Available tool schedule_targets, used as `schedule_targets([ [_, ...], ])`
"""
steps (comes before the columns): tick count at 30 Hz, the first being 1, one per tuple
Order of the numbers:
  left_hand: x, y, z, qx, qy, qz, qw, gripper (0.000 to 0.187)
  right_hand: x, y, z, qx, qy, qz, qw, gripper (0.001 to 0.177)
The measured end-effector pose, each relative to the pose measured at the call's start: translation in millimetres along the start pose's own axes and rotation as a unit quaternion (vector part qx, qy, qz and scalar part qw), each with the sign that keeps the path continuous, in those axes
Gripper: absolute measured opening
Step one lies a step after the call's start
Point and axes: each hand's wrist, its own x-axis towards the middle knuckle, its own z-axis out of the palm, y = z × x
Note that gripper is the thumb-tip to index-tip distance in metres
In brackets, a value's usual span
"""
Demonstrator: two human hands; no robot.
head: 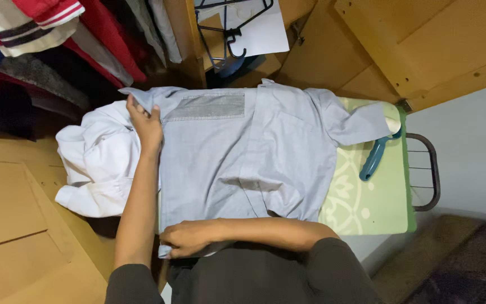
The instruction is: The person lays a light gray shirt flat on an ironing board and uses a lint roller to roll over the fabric repeatedly. The person then folds the shirt in half and continues rolling the surface with the lint roller.
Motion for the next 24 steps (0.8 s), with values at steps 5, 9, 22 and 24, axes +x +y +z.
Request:
schedule_targets([
  [5,-12,29,18,0.2,0.09,0.047,0.974,0.076,-22,-13,-41,-0.037,0.006,0.019,0.999,0.047],
  [9,-39,66,42,0.367,0.103,0.181,0.907,0.064,-76,-14,-100,0.013,0.116,0.088,0.989,0.043],
  [22,-235,156,189,0.074,-0.651,0.357,0.665,0.046,-296,89,-209,-0.237,0.512,0.562,0.605,0.04],
  [24,-250,152,200,0.105,-0.666,0.391,0.626,0.051,-304,96,-206,-0.232,0.469,0.617,0.587,0.047],
])
